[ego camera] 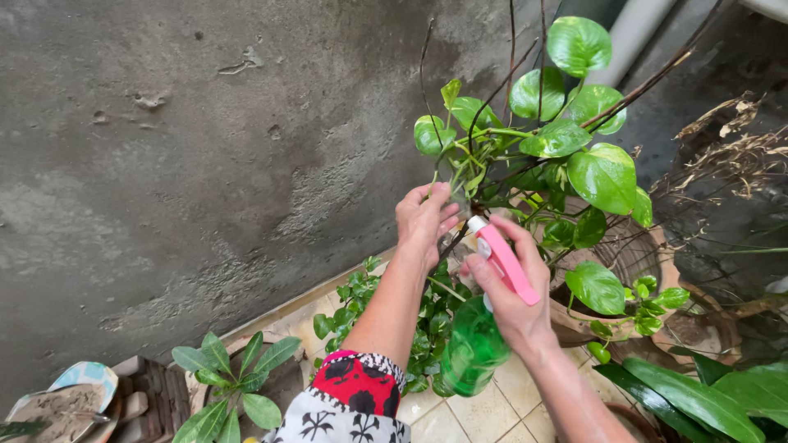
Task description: The person uses a green spray bottle to mist water onto the leaves of several potted plants. They systematically move from a large-leafed plant to smaller seedlings in plastic bottles, and then to a climbing vine, ensuring the foliage is wet.
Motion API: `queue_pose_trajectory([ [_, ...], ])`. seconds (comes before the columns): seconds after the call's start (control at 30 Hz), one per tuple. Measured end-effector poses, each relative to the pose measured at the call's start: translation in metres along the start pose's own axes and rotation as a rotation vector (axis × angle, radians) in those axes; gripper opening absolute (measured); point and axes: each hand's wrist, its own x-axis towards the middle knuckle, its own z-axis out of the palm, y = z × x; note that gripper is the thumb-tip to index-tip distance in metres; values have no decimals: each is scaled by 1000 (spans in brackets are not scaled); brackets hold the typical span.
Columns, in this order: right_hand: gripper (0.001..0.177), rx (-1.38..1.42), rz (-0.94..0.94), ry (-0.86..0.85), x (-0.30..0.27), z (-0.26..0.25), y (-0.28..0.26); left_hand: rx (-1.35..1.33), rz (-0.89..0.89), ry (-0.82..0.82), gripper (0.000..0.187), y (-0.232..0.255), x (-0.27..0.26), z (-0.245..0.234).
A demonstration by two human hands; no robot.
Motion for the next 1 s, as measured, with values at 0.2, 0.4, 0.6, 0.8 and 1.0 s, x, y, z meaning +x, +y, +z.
queue_pose_trajectory([
  [0.2, 40, -50, 236, 207, -13, -10, 21, -51, -40, 107, 64, 0, -18, 12],
  [0.4, 47, -103, 124, 174, -20, -48, 24, 187, -273, -54, 63, -34, -25, 19],
  [0.6, 44, -51, 305, 330, -26, -85, 33, 354, -88, -81, 43, -100, -11, 40],
  [0.8, 55, -60, 307, 174, -20, -123, 32, 476, 166, 62, 61, -112, 2, 84],
  [1.0, 45, -95, 370, 191, -15, -162, 57, 174, 106, 172, 42, -112, 5, 111],
])
